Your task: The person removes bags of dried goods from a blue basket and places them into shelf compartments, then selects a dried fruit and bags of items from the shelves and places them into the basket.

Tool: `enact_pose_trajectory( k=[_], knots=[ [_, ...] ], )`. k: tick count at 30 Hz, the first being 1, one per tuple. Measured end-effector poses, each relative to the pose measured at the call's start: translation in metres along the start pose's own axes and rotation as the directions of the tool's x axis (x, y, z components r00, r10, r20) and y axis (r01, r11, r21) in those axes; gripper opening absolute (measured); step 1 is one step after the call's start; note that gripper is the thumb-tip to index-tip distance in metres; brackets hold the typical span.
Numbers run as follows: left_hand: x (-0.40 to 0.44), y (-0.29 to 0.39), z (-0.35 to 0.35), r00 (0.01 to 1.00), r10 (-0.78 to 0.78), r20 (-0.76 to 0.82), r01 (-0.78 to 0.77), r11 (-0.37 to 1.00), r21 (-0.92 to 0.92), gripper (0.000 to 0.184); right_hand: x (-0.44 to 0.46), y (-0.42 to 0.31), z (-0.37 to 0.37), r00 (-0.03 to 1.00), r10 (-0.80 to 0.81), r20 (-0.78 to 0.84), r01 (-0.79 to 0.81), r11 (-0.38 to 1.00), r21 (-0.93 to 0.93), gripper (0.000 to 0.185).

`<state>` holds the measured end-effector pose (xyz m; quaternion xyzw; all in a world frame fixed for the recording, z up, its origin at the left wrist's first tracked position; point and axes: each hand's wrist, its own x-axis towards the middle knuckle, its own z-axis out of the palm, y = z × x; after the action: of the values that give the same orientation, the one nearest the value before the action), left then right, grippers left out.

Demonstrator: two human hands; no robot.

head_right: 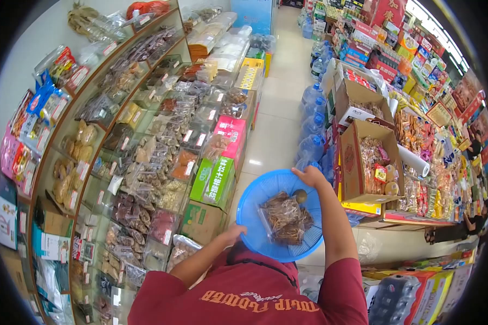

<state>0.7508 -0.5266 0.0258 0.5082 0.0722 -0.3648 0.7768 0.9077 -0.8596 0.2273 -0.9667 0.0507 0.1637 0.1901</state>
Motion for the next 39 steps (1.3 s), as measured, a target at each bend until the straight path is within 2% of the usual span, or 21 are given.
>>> enact_pose_trajectory(
  k=[1,4,8,10,13,14,16,20,22,24,26,28,30,32,33,35,37,39],
  knots=[
    [0.006,0.026,0.004,1.0,-0.012,0.001,0.012,1.0,0.005,0.021,0.006,-0.002,-0.013,1.0,0.009,0.005,-0.009,1.0,0.009,0.077],
    [0.01,0.139,0.034,0.984,-0.172,-0.036,0.174,0.981,0.083,0.018,0.045,0.004,-0.036,0.998,0.042,-0.044,-0.036,0.992,0.121,0.073],
    [0.061,0.17,0.012,0.975,-0.209,-0.071,0.219,0.952,0.212,0.016,0.11,0.028,-0.015,0.998,0.055,0.0,-0.054,0.985,0.162,0.074],
    [0.072,0.192,0.023,0.934,-0.312,-0.173,0.334,0.936,0.114,0.015,0.129,0.022,-0.018,1.0,-0.006,0.03,0.002,0.993,0.119,0.074],
    [0.132,0.184,-0.003,0.945,-0.248,-0.214,0.266,0.962,0.058,0.016,0.188,0.032,-0.032,0.994,-0.083,0.069,0.073,0.989,0.129,0.072],
    [0.145,0.196,-0.003,0.945,-0.235,-0.227,0.256,0.964,0.071,0.016,0.214,0.033,-0.039,0.994,-0.097,0.058,0.088,0.986,0.142,0.072],
    [0.169,0.22,0.002,0.962,-0.142,-0.233,0.153,0.988,0.03,0.016,0.261,0.033,-0.056,0.973,-0.226,-0.05,0.229,0.972,0.054,0.065],
    [0.201,0.264,0.018,0.955,-0.103,-0.279,0.123,0.991,0.054,0.02,0.334,0.018,-0.1,0.941,-0.338,0.006,0.338,0.941,0.034,0.06],
    [0.216,0.295,0.02,0.946,0.169,-0.277,-0.11,0.97,0.216,0.035,0.352,0.008,-0.114,0.9,-0.434,0.033,0.429,0.897,0.107,0.052],
    [0.254,0.327,-0.001,0.762,0.341,-0.551,-0.163,0.924,0.347,0.048,0.37,-0.002,-0.119,0.874,-0.484,0.038,0.479,0.872,0.103,0.051],
    [0.303,0.365,-0.006,0.575,0.694,-0.433,-0.468,0.713,0.522,0.044,0.393,-0.013,-0.127,0.843,-0.537,0.045,0.532,0.843,0.082,0.05],
    [0.294,0.462,0.068,0.603,0.763,-0.233,-0.372,0.528,0.763,0.04,0.42,-0.028,-0.131,0.828,-0.56,0.039,0.559,0.829,0.037,0.048],
    [0.342,0.507,0.076,0.565,0.824,-0.034,-0.255,0.214,0.943,0.038,0.44,-0.048,-0.144,0.817,-0.574,0.055,0.575,0.818,0.013,0.046],
    [0.374,0.551,0.096,0.73,0.674,-0.115,-0.149,0.321,0.935,0.045,0.456,-0.067,-0.161,0.807,-0.587,0.064,0.589,0.808,-0.01,0.044],
    [0.397,0.561,0.096,0.718,0.685,-0.128,-0.154,0.334,0.93,0.045,0.463,-0.076,-0.172,0.79,-0.61,0.055,0.611,0.791,-0.003,0.041],
    [0.448,0.574,0.089,0.802,0.566,-0.19,0.028,0.282,0.959,0.052,0.485,-0.087,-0.193,0.77,-0.636,0.058,0.638,0.77,-0.012,0.038],
    [0.488,0.582,0.081,0.828,0.526,-0.196,0.056,0.269,0.961,0.053,0.513,-0.085,-0.21,0.813,-0.579,0.068,0.582,0.804,-0.117,0.036],
    [0.526,0.595,0.075,0.851,0.486,-0.199,0.078,0.256,0.963,0.055,0.555,-0.073,-0.22,0.843,-0.531,0.084,0.537,0.833,-0.135,0.036]
  ],
)
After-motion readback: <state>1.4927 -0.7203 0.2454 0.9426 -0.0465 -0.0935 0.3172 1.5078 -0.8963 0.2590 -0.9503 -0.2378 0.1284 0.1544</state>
